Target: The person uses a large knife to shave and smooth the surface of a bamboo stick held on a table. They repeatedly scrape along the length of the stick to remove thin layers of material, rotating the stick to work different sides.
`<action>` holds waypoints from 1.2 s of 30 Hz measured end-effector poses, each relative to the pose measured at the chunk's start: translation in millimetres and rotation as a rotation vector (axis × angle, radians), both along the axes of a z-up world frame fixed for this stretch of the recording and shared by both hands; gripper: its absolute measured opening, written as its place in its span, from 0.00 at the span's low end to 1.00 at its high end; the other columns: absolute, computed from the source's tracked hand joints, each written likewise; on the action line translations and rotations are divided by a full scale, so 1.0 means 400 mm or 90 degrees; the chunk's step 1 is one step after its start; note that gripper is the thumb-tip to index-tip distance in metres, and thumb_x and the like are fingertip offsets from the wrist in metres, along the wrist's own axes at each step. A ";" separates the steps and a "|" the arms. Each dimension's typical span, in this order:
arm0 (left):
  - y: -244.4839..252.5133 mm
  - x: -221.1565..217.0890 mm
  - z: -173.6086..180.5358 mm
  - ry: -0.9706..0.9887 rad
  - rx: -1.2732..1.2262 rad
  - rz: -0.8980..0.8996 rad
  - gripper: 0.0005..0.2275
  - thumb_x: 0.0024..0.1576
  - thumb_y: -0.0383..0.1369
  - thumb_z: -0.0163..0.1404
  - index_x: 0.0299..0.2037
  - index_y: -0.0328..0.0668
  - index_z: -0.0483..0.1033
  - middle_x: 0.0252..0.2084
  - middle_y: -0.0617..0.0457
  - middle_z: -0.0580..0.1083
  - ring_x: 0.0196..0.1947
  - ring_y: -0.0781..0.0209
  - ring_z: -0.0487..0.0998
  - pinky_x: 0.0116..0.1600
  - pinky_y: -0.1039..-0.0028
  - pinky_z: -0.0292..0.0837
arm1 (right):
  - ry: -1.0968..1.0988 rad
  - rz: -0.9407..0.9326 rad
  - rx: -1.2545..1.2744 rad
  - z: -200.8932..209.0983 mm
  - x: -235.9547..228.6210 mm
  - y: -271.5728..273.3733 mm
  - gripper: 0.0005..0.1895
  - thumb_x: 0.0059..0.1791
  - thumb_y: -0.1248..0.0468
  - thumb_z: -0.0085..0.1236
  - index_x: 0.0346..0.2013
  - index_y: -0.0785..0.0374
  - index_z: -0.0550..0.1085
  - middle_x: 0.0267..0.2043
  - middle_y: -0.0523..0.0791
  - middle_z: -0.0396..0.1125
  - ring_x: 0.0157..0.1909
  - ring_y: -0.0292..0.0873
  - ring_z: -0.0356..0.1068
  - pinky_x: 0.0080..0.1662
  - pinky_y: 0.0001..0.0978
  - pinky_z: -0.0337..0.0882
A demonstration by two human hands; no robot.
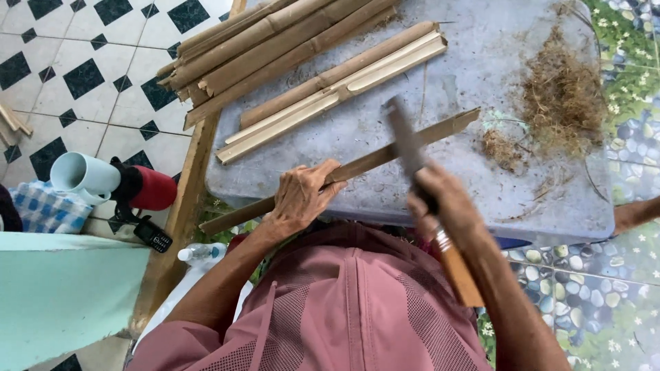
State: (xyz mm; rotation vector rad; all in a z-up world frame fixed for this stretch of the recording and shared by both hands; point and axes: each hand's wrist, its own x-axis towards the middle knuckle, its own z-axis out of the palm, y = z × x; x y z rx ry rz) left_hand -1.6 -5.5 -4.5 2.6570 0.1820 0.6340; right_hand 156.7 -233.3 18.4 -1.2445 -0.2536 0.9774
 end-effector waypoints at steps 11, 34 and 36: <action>0.001 0.002 0.009 -0.003 -0.021 0.001 0.08 0.62 0.39 0.56 0.42 0.45 0.75 0.22 0.51 0.77 0.18 0.58 0.80 0.32 0.73 0.76 | 0.042 -0.033 0.093 -0.037 0.068 -0.040 0.16 0.58 0.60 0.44 0.60 0.60 0.66 0.17 0.45 0.53 0.08 0.38 0.55 0.08 0.34 0.61; 0.010 0.000 -0.038 0.055 -0.064 0.012 0.11 0.59 0.42 0.57 0.45 0.49 0.73 0.21 0.55 0.72 0.18 0.58 0.73 0.25 0.65 0.67 | -0.028 -0.036 0.025 0.004 0.050 -0.063 0.13 0.61 0.58 0.38 0.55 0.63 0.61 0.20 0.42 0.60 0.12 0.37 0.56 0.12 0.27 0.60; 0.017 0.004 -0.033 0.066 -0.132 -0.005 0.12 0.60 0.43 0.55 0.45 0.47 0.75 0.24 0.57 0.74 0.19 0.63 0.73 0.25 0.71 0.66 | -0.024 0.038 -0.053 0.030 0.000 -0.026 0.24 0.58 0.55 0.43 0.65 0.66 0.63 0.17 0.43 0.62 0.10 0.37 0.59 0.11 0.28 0.62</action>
